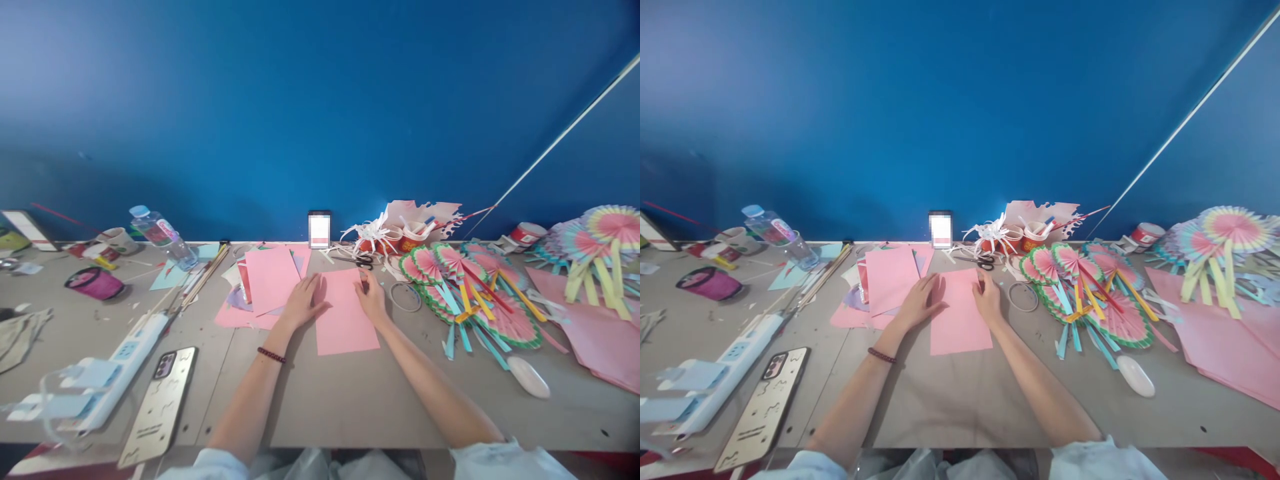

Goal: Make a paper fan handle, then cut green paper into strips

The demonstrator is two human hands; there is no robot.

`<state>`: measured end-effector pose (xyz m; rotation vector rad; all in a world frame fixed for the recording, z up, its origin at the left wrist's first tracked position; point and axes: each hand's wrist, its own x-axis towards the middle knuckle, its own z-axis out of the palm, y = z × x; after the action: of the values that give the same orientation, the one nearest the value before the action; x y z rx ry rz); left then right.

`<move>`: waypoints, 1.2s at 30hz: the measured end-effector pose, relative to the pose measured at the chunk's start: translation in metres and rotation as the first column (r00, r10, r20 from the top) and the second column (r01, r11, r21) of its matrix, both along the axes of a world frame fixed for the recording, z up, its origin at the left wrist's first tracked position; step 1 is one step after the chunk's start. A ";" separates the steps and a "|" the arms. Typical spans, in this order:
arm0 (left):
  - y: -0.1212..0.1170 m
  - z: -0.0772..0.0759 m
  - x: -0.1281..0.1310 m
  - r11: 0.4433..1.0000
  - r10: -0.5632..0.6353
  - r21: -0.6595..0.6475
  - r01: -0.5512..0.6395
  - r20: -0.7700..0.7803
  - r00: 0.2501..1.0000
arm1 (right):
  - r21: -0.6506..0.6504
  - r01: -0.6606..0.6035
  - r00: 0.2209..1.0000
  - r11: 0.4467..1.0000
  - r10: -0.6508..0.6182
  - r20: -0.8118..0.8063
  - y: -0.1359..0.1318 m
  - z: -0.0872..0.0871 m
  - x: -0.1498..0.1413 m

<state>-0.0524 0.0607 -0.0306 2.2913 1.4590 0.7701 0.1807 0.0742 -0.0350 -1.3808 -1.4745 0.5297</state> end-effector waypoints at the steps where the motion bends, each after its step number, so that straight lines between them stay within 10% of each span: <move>1: 0.000 -0.001 0.000 1.000 0.014 0.001 -0.014 0.049 0.999 | 0.001 -0.019 0.994 1.000 0.019 -0.104 0.000 0.002 -0.001; 6: 0.003 -0.001 0.002 0.991 0.131 -0.068 -0.113 0.451 0.883 | -0.103 -0.121 0.811 0.987 0.038 -0.584 0.003 0.006 -0.003; 12: 0.002 0.008 0.005 0.943 0.196 -0.321 0.082 0.739 0.644 | -0.147 -0.179 0.713 0.973 0.025 -0.701 0.008 0.005 -0.002; 24: 0.001 0.010 0.003 0.955 0.295 -0.225 -0.195 0.640 0.710 | -0.178 -0.160 0.785 0.971 0.016 -0.619 0.008 0.003 -0.005; 29: 0.000 0.011 -0.006 0.902 0.400 0.065 -0.426 0.240 0.885 | -0.151 -0.034 0.837 0.988 -0.054 -0.544 0.007 0.005 -0.004; 36: 0.000 0.002 -0.008 0.849 0.518 0.181 -0.497 -0.091 0.851 | -0.109 0.123 0.947 0.986 -0.150 -0.285 0.006 0.000 0.007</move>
<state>-0.0608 0.0611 -0.0291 2.1051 2.1941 0.9003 0.1874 0.0805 -0.0345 -1.3952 -1.1194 0.6864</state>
